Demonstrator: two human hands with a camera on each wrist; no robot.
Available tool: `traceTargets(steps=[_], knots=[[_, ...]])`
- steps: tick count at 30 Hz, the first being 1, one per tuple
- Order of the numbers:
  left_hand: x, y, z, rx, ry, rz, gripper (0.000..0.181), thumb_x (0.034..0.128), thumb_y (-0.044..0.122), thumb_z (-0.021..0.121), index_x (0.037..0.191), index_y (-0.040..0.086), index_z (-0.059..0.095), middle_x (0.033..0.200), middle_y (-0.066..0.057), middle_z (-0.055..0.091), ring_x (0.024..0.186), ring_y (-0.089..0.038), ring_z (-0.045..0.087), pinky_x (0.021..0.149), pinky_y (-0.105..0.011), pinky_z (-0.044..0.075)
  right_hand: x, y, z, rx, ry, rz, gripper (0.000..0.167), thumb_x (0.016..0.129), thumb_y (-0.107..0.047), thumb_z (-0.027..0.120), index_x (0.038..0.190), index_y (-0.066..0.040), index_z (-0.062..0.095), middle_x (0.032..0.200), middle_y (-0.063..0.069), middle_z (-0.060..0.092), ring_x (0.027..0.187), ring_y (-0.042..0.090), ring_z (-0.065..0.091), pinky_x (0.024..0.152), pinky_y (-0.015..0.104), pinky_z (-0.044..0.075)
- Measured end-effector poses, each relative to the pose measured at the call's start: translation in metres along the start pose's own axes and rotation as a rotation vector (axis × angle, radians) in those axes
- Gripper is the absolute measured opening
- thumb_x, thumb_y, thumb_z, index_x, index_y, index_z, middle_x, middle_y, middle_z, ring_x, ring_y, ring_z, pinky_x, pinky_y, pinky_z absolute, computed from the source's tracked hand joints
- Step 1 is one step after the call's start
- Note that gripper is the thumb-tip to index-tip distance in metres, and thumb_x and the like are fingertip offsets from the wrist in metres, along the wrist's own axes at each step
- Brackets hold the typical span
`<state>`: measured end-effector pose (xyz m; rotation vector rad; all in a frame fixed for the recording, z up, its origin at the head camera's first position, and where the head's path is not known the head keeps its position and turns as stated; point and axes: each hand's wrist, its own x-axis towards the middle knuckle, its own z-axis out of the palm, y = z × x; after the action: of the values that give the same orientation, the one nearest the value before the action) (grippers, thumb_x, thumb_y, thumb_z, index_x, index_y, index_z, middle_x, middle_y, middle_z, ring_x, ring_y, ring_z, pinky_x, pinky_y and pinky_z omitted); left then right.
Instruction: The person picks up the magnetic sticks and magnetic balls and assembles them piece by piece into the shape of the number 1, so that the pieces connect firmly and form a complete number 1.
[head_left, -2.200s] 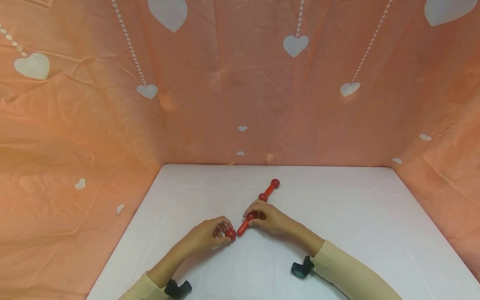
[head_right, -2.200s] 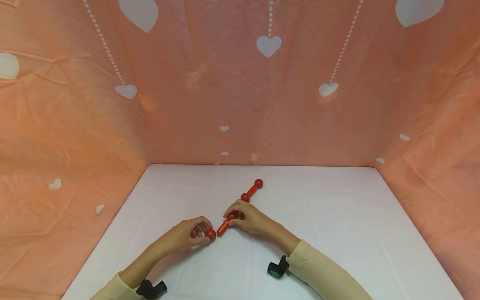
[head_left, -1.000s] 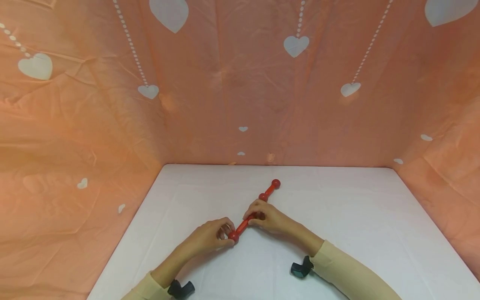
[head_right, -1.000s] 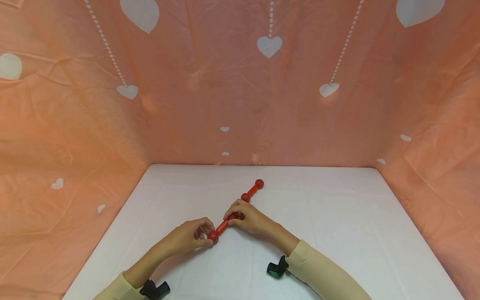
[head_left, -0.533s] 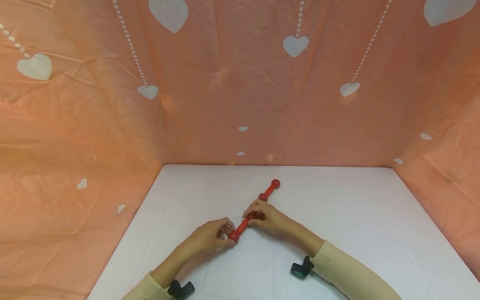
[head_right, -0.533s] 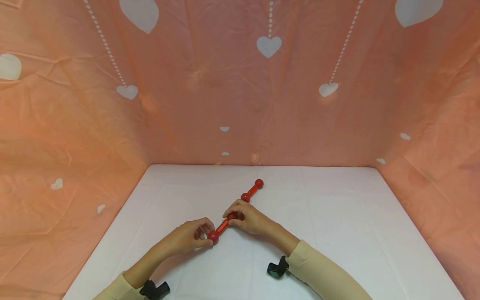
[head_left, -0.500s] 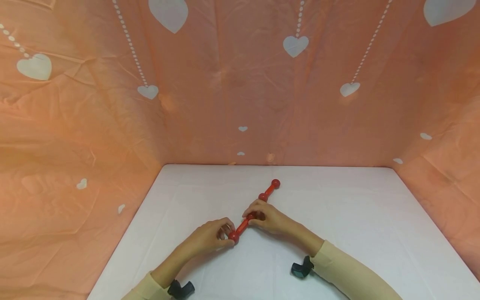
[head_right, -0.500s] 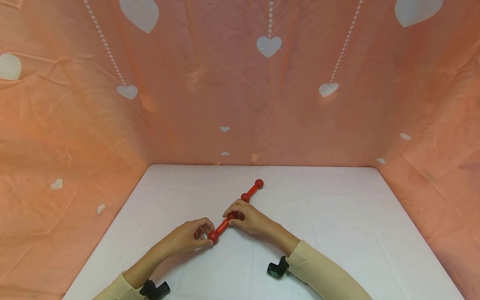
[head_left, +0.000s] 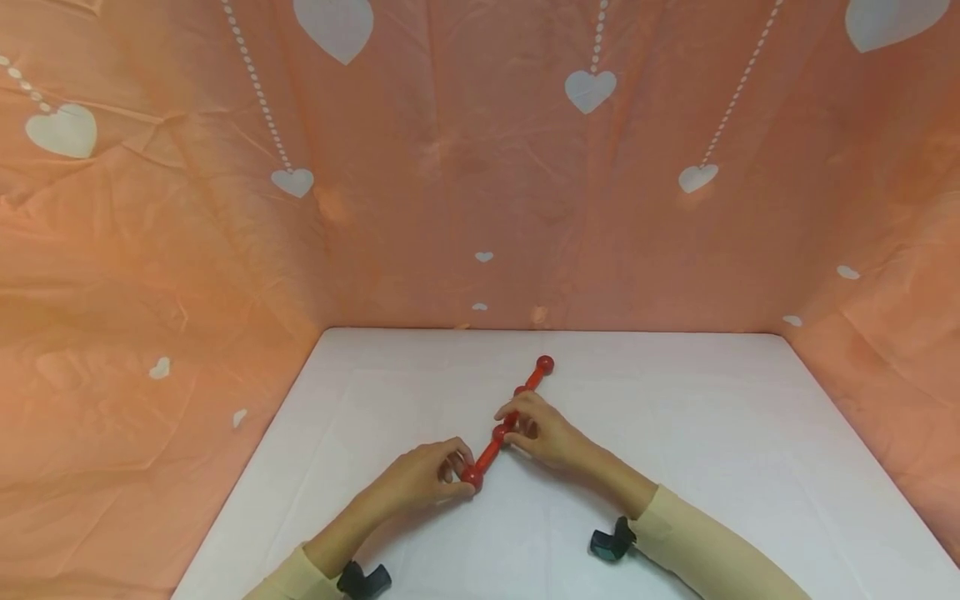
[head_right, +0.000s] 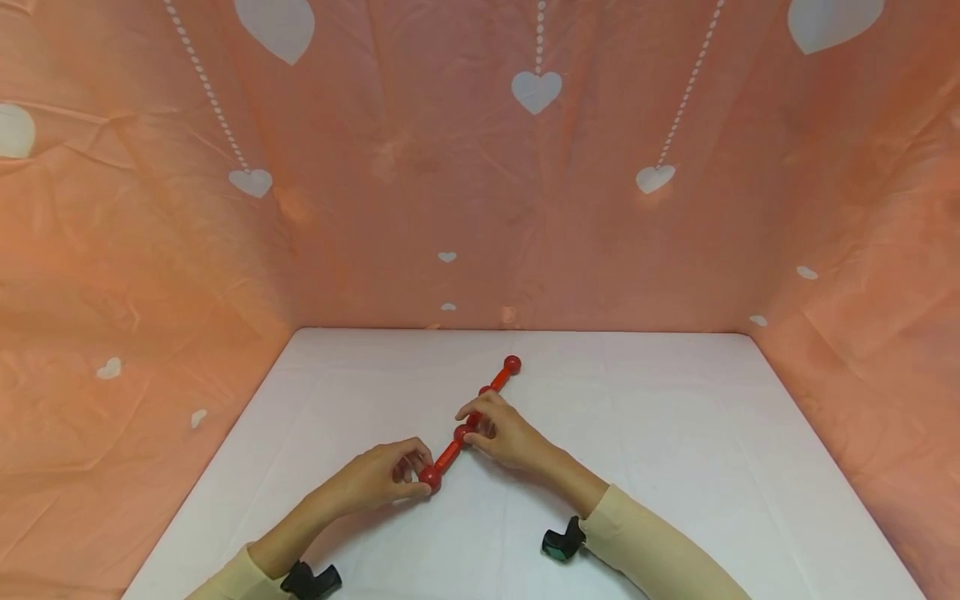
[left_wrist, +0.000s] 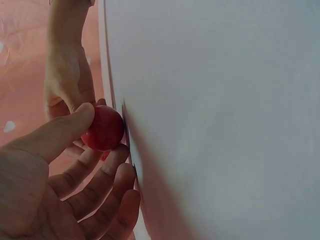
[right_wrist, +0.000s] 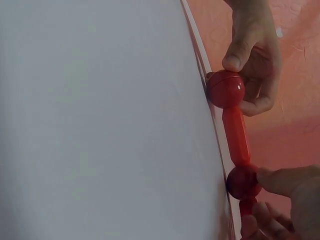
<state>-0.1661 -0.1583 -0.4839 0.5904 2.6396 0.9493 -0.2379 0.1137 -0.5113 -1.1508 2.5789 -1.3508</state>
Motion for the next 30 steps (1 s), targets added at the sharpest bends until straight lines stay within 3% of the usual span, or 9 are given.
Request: traceTargets(steps=[5,9,22,30], knots=[[0.001,0.003,0.003,-0.005,-0.013,0.007,0.033,0.0899,0.035,0.089,0.114,0.025,0.069,0.094,0.017,0.071,0.083,-0.008,0.058,0.073,-0.031,0.049,-0.003,-0.003,-0.001,-0.003,0.057,0.078,0.027,0.097,-0.011,0.081,0.122,-0.01,0.072,0.114,0.003,0.057,0.087,0.014,0.056,0.076,0.025,0.054],[0.002,0.005,0.006,-0.007,-0.022,0.014,0.033,0.0903,0.035,0.089,0.115,0.025,0.069,0.094,0.019,0.07,0.083,-0.007,0.058,0.073,-0.03,0.049,-0.007,-0.005,-0.002,-0.026,0.049,0.131,0.024,0.096,-0.014,0.082,0.119,-0.014,0.073,0.114,-0.001,0.059,0.092,0.016,0.054,0.078,0.026,0.052],[0.008,0.016,0.017,-0.014,-0.038,0.062,0.032,0.0905,0.03,0.089,0.115,0.024,0.069,0.095,0.018,0.07,0.081,-0.003,0.058,0.072,-0.026,0.05,-0.021,-0.005,-0.008,-0.08,-0.021,0.192,0.034,0.096,-0.015,0.082,0.128,-0.02,0.071,0.105,-0.006,0.064,0.083,0.012,0.055,0.072,0.025,0.051],[0.015,0.023,0.026,0.006,-0.036,0.091,0.03,0.0915,0.029,0.088,0.113,0.026,0.067,0.095,0.02,0.069,0.08,-0.001,0.058,0.072,-0.025,0.049,-0.025,-0.001,-0.012,-0.076,-0.033,0.211,0.036,0.097,-0.014,0.081,0.131,-0.021,0.072,0.107,-0.008,0.067,0.085,0.013,0.055,0.074,0.027,0.051]])
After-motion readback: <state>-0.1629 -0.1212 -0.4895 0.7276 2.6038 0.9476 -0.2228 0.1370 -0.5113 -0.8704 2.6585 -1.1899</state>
